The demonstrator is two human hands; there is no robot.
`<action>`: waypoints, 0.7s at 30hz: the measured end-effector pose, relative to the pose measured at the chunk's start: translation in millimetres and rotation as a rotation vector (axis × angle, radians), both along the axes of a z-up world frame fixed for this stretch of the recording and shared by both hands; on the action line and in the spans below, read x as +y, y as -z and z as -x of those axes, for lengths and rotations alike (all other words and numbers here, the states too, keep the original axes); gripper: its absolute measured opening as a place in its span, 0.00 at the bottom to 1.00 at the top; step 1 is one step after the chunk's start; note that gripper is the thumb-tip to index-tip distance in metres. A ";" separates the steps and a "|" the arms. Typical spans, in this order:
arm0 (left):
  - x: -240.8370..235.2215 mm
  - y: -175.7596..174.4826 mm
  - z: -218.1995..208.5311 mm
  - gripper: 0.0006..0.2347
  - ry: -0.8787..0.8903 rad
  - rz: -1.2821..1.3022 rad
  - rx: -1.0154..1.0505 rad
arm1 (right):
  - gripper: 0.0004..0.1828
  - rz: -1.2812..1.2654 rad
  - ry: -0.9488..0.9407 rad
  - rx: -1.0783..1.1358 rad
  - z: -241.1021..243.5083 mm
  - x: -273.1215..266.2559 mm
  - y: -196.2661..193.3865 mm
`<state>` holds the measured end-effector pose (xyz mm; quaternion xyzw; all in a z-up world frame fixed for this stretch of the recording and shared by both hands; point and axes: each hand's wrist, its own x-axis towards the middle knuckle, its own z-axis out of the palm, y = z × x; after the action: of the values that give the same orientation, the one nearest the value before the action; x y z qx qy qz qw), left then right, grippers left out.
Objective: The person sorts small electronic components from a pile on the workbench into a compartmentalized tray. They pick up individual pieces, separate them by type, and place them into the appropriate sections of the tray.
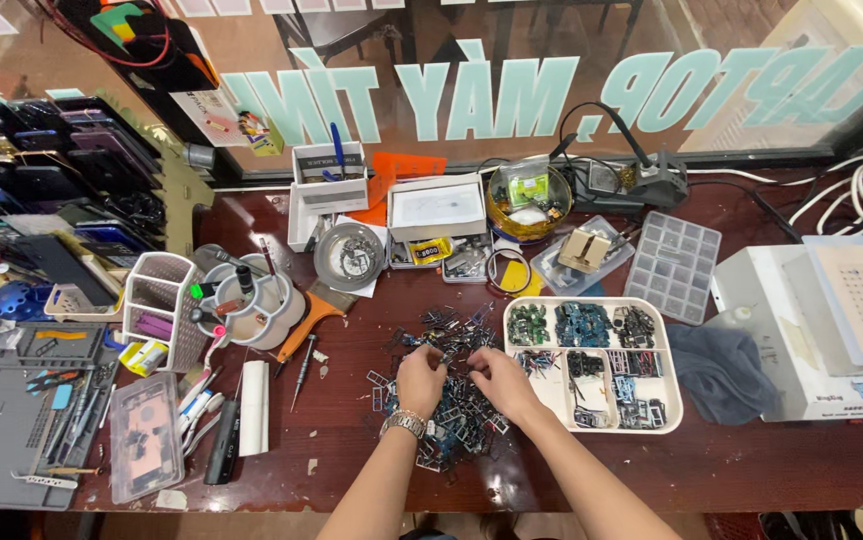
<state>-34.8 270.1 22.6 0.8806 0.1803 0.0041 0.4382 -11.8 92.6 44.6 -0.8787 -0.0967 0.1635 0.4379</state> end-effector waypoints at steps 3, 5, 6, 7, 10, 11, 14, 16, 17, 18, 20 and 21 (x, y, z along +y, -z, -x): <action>16.6 -10.2 13.7 0.10 0.031 -0.216 0.083 | 0.11 0.032 -0.008 0.055 4.5 13.0 4.0; 21.7 -14.2 19.6 0.12 0.072 -0.255 0.063 | 0.11 0.037 -0.008 0.077 7.2 17.2 6.2; 22.9 -14.0 21.2 0.13 0.094 -0.272 0.054 | 0.11 0.042 -0.007 0.088 8.9 17.8 7.3; 24.3 -12.3 21.3 0.12 0.112 -0.268 0.049 | 0.11 0.054 -0.001 0.097 10.7 17.7 8.4; 32.9 0.7 14.9 0.10 0.135 -0.240 0.038 | 0.11 0.063 0.020 0.115 11.6 18.8 12.0; 35.5 7.3 10.7 0.10 0.126 -0.216 0.043 | 0.12 0.051 0.032 0.120 10.8 19.0 13.8; 43.9 29.2 -1.8 0.08 0.085 -0.061 0.044 | 0.12 -0.010 0.046 0.151 6.3 24.2 23.3; 46.8 41.1 -5.5 0.08 0.035 0.203 0.114 | 0.13 -0.100 0.082 0.237 3.2 28.8 31.1; 46.9 45.0 -8.5 0.08 0.001 0.402 0.184 | 0.13 -0.166 0.117 0.308 1.6 31.8 34.9; 46.9 47.4 -12.1 0.09 -0.031 0.600 0.255 | 0.14 -0.234 0.153 0.378 0.0 34.3 38.2; 43.1 48.5 -15.1 0.08 -0.008 0.741 0.272 | 0.13 -0.358 0.240 0.404 -0.8 36.5 43.9; 39.5 47.7 -17.8 0.08 0.006 0.812 0.281 | 0.13 -0.420 0.285 0.415 -1.1 35.5 46.4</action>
<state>-17.0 309.6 -25.1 0.6293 0.2226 -0.1887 0.7203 -10.7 128.1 -1.8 -0.7218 0.0873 0.2528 0.6384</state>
